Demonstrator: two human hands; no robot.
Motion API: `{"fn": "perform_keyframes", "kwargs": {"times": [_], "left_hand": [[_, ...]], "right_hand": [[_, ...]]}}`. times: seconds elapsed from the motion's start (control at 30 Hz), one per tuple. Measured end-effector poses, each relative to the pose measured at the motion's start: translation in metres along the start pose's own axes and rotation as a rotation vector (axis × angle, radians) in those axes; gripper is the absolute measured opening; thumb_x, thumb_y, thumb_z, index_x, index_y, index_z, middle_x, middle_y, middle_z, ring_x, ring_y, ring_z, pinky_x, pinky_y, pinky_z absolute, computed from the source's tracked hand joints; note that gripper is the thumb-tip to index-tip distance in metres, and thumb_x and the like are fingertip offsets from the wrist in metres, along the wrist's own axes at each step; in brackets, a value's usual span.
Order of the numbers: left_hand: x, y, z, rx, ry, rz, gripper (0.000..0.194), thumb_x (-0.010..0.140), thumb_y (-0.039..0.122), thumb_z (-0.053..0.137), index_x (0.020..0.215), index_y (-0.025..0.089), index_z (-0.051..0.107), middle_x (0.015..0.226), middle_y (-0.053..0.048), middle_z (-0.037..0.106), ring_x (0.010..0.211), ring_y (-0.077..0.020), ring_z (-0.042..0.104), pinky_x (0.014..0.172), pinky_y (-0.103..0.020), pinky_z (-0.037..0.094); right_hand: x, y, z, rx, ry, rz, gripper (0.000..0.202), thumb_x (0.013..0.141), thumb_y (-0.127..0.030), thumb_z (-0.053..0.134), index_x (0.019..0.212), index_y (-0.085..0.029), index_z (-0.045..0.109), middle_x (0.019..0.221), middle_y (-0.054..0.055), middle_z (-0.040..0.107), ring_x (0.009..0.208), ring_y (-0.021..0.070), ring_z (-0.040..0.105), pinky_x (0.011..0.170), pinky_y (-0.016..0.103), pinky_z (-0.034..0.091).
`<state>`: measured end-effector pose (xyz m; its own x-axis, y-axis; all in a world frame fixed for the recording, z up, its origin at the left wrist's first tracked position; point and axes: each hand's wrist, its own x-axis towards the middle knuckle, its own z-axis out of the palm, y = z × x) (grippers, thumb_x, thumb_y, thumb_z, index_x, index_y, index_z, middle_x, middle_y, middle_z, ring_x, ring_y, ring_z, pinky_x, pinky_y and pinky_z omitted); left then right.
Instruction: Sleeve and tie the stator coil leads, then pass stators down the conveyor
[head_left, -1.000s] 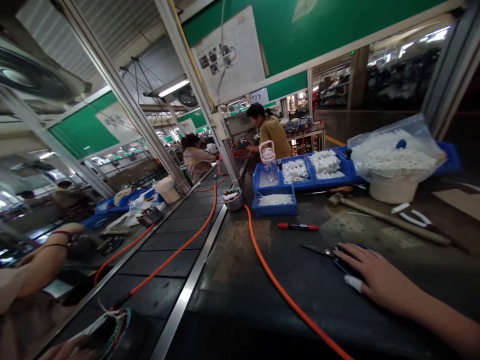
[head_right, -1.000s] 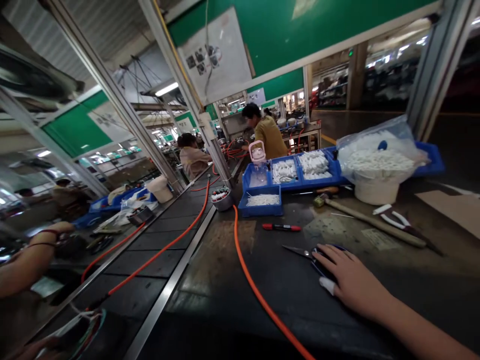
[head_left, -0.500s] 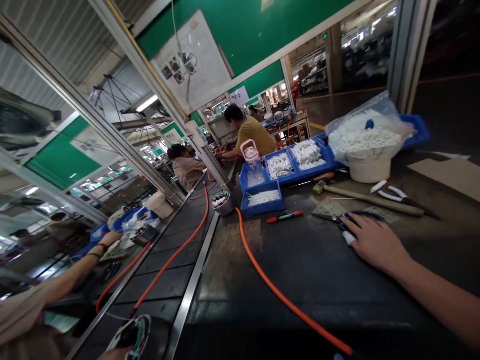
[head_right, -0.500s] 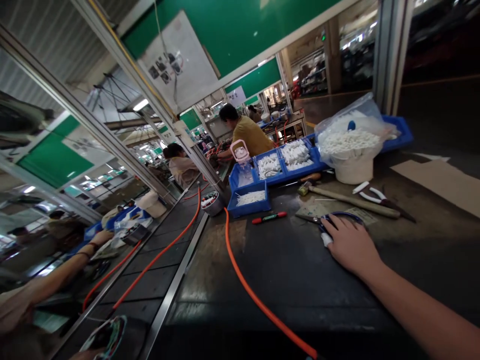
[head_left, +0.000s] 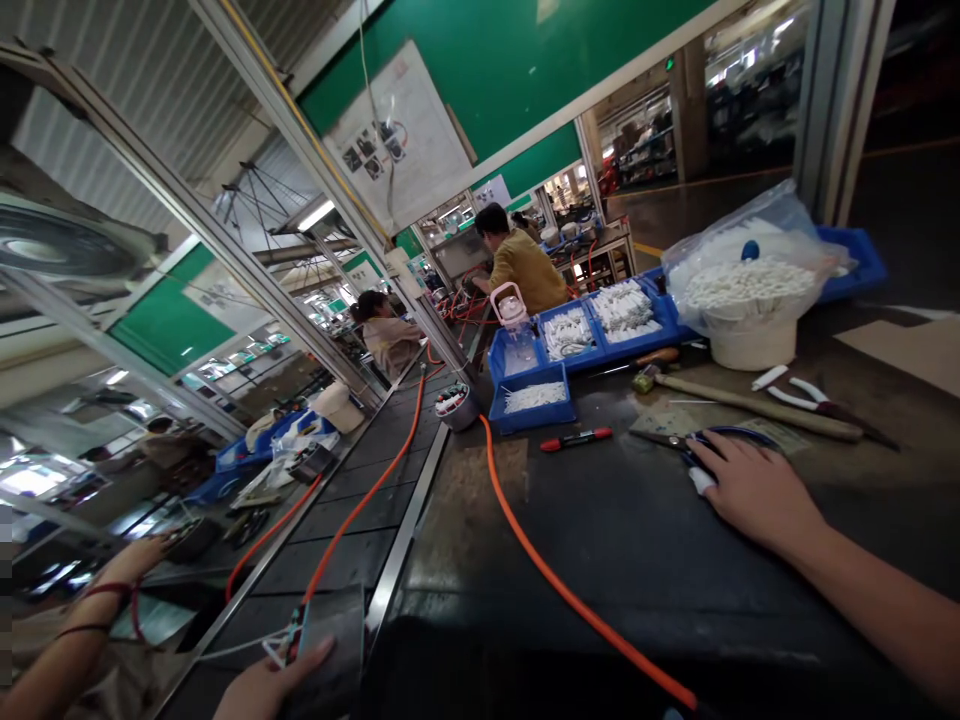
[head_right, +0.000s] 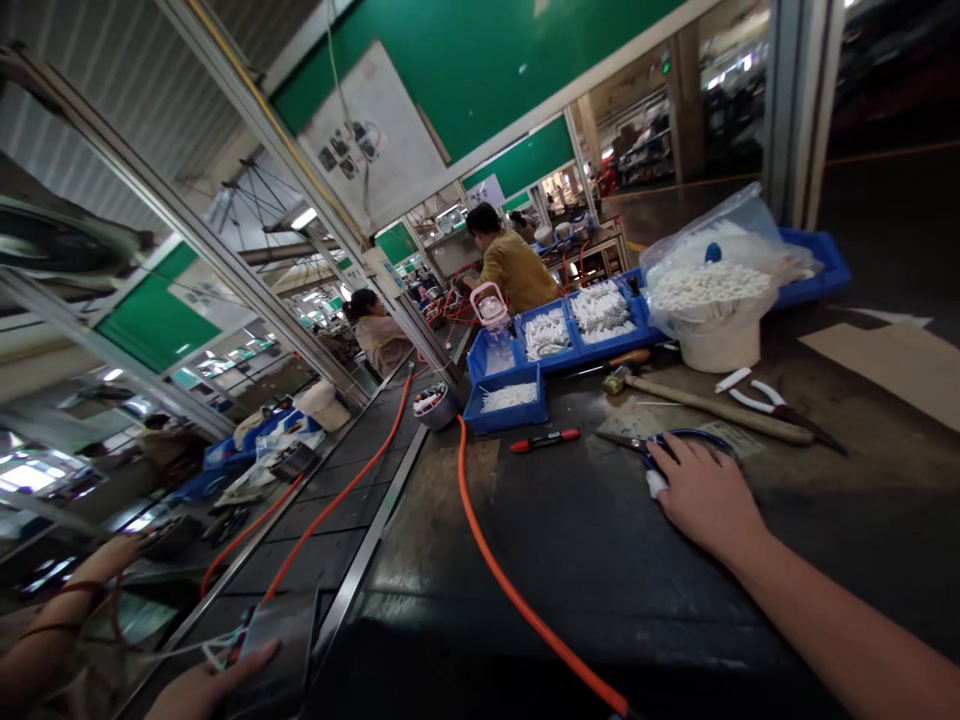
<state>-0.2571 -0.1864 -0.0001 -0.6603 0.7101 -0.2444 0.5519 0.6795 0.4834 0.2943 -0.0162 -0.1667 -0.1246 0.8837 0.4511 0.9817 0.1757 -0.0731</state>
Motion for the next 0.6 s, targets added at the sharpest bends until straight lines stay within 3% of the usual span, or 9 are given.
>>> {"fn": "perform_keyframes", "kwargs": {"times": [0.1, 0.17, 0.23, 0.33, 0.43, 0.53, 0.6], "left_hand": [[-0.027, 0.037, 0.02, -0.553, -0.218, -0.188, 0.033, 0.07, 0.047, 0.055, 0.072, 0.015, 0.063, 0.07, -0.009, 0.069, 0.075, -0.0273, 0.067, 0.077, -0.038, 0.052], [-0.047, 0.071, 0.037, -0.763, -0.309, -0.183, 0.024, 0.067, 0.035, 0.061, 0.079, 0.014, 0.063, 0.07, -0.007, 0.069, 0.073, -0.0241, 0.067, 0.076, -0.035, 0.053], [-0.063, 0.107, 0.055, -0.847, -0.405, -0.148, 0.023, 0.069, 0.032, 0.06, 0.081, 0.013, 0.062, 0.069, -0.006, 0.068, 0.07, -0.0224, 0.067, 0.073, -0.035, 0.053], [-0.072, 0.156, 0.085, -0.853, -0.61, 0.015, 0.022, 0.074, 0.033, 0.054, 0.083, 0.015, 0.061, 0.073, -0.005, 0.068, 0.07, -0.0191, 0.066, 0.074, -0.033, 0.052], [-0.067, 0.197, 0.122, -0.668, -0.87, 0.234, 0.028, 0.078, 0.039, 0.048, 0.083, 0.014, 0.06, 0.078, -0.007, 0.068, 0.073, -0.0185, 0.066, 0.074, -0.033, 0.051], [-0.064, 0.233, 0.16, -0.535, -0.987, 0.415, 0.024, 0.073, 0.032, 0.058, 0.085, 0.012, 0.06, 0.085, -0.008, 0.068, 0.078, -0.017, 0.065, 0.076, -0.03, 0.05], [-0.065, 0.254, 0.178, -0.539, -1.041, 0.504, 0.026, 0.073, 0.026, 0.06, 0.095, 0.012, 0.06, 0.1, -0.008, 0.066, 0.09, -0.0155, 0.063, 0.083, -0.028, 0.047]], "right_hand": [[-0.001, 0.001, 0.002, -0.012, 0.01, -0.009, 0.052, 0.072, -0.026, 0.045, 0.123, -0.016, 0.052, 0.127, 0.012, 0.048, 0.113, 0.0306, 0.044, 0.088, 0.047, 0.038], [-0.002, 0.001, 0.004, -0.024, 0.013, -0.014, 0.053, 0.072, -0.026, 0.044, 0.123, -0.016, 0.052, 0.127, 0.011, 0.049, 0.113, 0.03, 0.044, 0.089, 0.047, 0.037], [-0.002, 0.002, 0.004, -0.032, 0.013, -0.008, 0.052, 0.072, -0.026, 0.043, 0.123, -0.016, 0.053, 0.127, 0.011, 0.049, 0.113, 0.0295, 0.045, 0.089, 0.047, 0.037], [-0.002, 0.004, 0.003, -0.038, -0.002, 0.003, 0.052, 0.073, -0.026, 0.042, 0.123, -0.018, 0.053, 0.127, 0.009, 0.05, 0.112, 0.0286, 0.047, 0.088, 0.045, 0.039], [-0.001, 0.005, 0.001, -0.048, -0.03, -0.001, 0.052, 0.073, -0.026, 0.041, 0.123, -0.018, 0.053, 0.127, 0.008, 0.049, 0.113, 0.0268, 0.046, 0.088, 0.043, 0.041], [0.0, 0.006, -0.001, -0.054, -0.042, -0.001, 0.052, 0.073, -0.027, 0.04, 0.123, -0.019, 0.054, 0.127, 0.008, 0.05, 0.113, 0.0255, 0.047, 0.087, 0.042, 0.041], [-0.001, 0.006, 0.0, -0.051, -0.04, 0.0, 0.051, 0.074, -0.028, 0.039, 0.121, -0.019, 0.055, 0.127, 0.007, 0.05, 0.112, 0.0255, 0.048, 0.087, 0.042, 0.042]]}}
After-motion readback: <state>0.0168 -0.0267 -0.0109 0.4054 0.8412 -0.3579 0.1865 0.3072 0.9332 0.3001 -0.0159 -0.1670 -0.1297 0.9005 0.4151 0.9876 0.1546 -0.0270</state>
